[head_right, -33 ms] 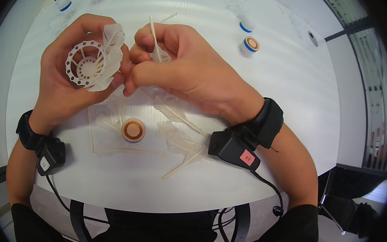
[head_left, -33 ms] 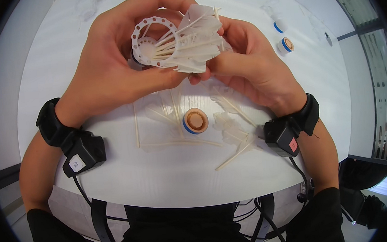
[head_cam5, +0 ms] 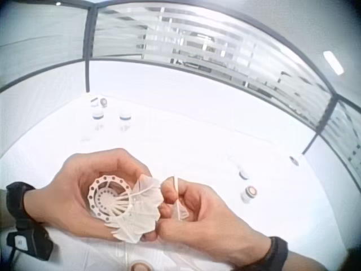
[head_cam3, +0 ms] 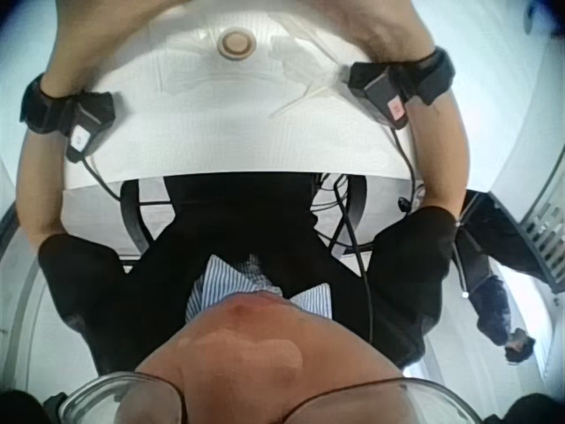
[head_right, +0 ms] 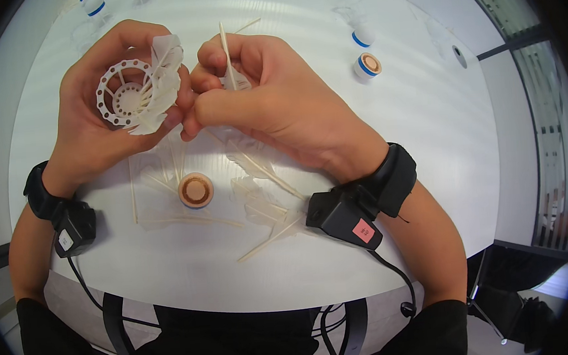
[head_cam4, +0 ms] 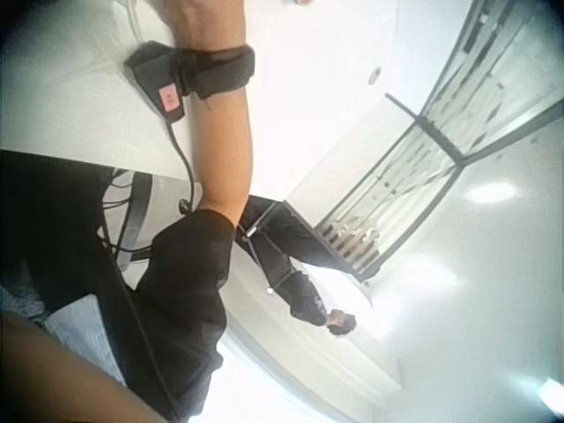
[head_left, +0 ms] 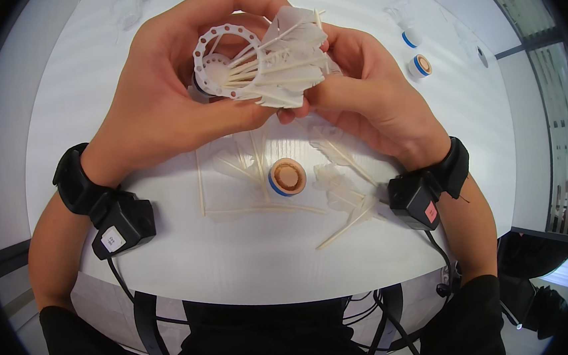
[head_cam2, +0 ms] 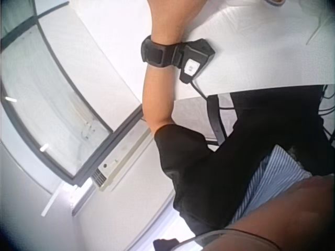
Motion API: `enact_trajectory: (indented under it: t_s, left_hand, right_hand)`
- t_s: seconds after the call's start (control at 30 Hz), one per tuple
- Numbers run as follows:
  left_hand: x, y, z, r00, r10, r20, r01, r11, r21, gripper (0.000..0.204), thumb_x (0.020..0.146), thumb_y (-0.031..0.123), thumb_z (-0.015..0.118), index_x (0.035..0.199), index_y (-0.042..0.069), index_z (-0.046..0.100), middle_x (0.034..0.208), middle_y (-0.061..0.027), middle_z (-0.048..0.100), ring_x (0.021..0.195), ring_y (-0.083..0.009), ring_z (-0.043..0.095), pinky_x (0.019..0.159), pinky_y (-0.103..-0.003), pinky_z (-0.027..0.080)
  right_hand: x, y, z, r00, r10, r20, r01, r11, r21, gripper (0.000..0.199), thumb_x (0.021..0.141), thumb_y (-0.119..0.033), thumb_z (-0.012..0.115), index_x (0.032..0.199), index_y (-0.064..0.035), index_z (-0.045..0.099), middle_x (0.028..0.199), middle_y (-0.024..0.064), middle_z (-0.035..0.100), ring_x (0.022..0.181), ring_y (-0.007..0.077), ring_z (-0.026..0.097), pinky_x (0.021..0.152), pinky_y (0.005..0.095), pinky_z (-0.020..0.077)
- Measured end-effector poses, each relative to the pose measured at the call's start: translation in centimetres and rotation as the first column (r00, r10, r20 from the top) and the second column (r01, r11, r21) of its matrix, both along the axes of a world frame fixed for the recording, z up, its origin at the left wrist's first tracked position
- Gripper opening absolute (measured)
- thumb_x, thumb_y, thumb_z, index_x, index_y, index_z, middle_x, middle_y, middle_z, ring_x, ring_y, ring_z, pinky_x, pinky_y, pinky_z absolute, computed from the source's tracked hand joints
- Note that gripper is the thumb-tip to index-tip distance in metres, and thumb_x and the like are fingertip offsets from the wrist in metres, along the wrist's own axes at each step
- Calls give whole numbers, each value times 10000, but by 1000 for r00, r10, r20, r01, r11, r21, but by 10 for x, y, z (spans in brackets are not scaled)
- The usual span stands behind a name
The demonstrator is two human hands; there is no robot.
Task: The person assembles a shuttlecock by hand at a white table, inserting white feathers into a plastic base one at a time.
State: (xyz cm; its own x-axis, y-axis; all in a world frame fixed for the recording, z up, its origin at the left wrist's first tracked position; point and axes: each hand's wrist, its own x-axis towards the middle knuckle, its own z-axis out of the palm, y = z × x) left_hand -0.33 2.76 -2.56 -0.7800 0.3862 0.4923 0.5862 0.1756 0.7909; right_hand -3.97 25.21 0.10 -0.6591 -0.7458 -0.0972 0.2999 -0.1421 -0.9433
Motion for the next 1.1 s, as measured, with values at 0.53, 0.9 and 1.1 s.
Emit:
enact_trajectory:
  t_s: [0.53,0.9,1.1]
  left_hand:
    - [-10,-1,-2,964,-247,104,236,966,105,711,722,93,893,1309,-30,510,1221,-113,640,1098,-150,630,975,-299,509]
    - [-22,-6,5,937,-321,-135,311,946,-89,674,705,148,909,1240,-51,550,1158,-134,658,1043,-191,670,920,-325,552]
    - [-8,1,14,956,-250,-152,238,966,-98,546,765,149,887,1168,-46,575,1076,-132,689,945,-157,698,822,-261,573]
  right_hand:
    - [-8,8,-7,982,162,-94,-152,983,103,412,880,-48,645,1255,90,540,1139,195,671,984,251,696,924,414,577]
    - [-15,6,6,965,263,-8,-255,944,208,478,869,-130,785,1262,41,572,1145,106,669,960,144,644,880,251,503]
    - [-9,3,5,945,290,-148,-246,934,258,443,885,-138,772,1242,40,579,1115,105,678,956,142,650,876,243,515]
